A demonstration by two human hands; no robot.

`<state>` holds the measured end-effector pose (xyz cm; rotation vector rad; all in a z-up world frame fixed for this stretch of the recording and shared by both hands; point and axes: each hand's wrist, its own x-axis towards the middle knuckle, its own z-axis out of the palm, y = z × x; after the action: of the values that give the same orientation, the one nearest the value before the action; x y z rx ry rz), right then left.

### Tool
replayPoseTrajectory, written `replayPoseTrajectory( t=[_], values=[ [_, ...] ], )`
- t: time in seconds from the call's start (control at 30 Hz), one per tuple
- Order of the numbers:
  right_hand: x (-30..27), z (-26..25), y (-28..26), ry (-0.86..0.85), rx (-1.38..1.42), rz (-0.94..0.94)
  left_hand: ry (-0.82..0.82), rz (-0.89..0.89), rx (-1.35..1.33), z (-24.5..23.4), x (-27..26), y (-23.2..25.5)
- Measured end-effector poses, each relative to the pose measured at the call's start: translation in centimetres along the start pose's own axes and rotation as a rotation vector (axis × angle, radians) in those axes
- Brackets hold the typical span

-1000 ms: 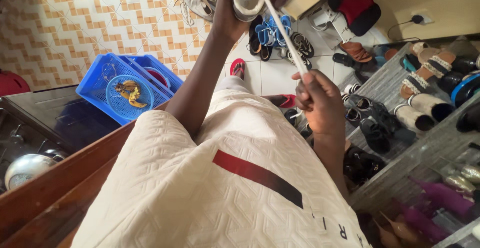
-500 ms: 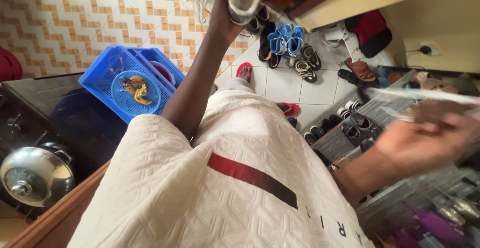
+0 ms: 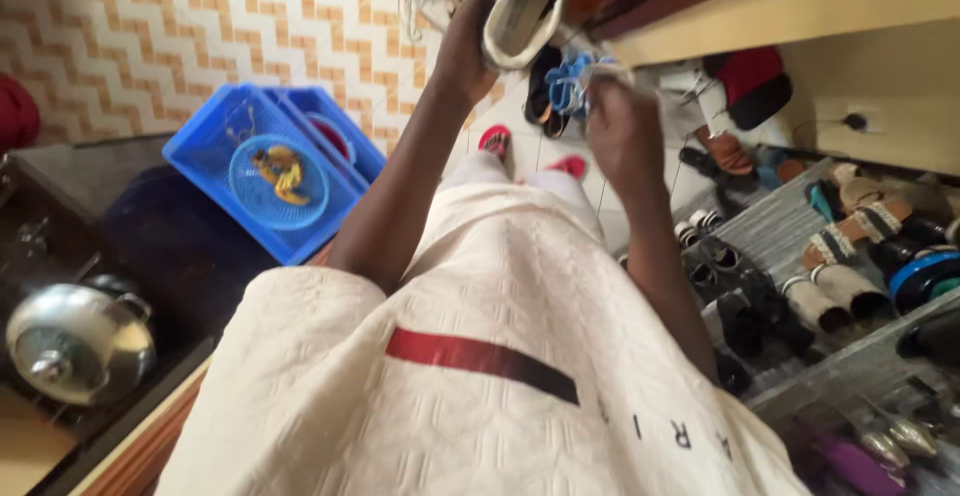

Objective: The person removes the laces from a gray sneaker, then re-laces it by threading the laces through the eyelets and tying them. The person handles one shoe at a time and completes the lacing process.

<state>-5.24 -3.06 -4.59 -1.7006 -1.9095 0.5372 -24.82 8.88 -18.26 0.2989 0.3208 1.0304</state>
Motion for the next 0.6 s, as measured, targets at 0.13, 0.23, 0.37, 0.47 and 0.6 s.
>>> replayPoseTrajectory(
  t=[0.13, 0.23, 0.37, 0.47, 0.6],
  values=[
    [2.2, -0.5, 0.5, 0.119, 0.036, -0.116, 0.037, -0.027, -0.027, 1.9, -0.7, -0.1],
    [3.4, -0.4, 2.0, 0.194, 0.392, -0.044, -0.008, -0.084, -0.02, 3.7, -2.4, -1.6],
    [6.0, -0.7, 4.1, 0.181, 0.913, 0.191, 0.095, -0.204, -0.042, 5.1, -4.9, -2.0],
    [7.1, -2.0, 4.3, 0.144, 1.071, 0.311, 0.14, -0.115, 0.096, 5.9, -6.2, -1.8],
    [8.1, -3.4, 3.1, 0.031, 1.054, 0.32, 0.182, 0.015, 0.33, 6.3, -7.0, -1.4]
  ],
)
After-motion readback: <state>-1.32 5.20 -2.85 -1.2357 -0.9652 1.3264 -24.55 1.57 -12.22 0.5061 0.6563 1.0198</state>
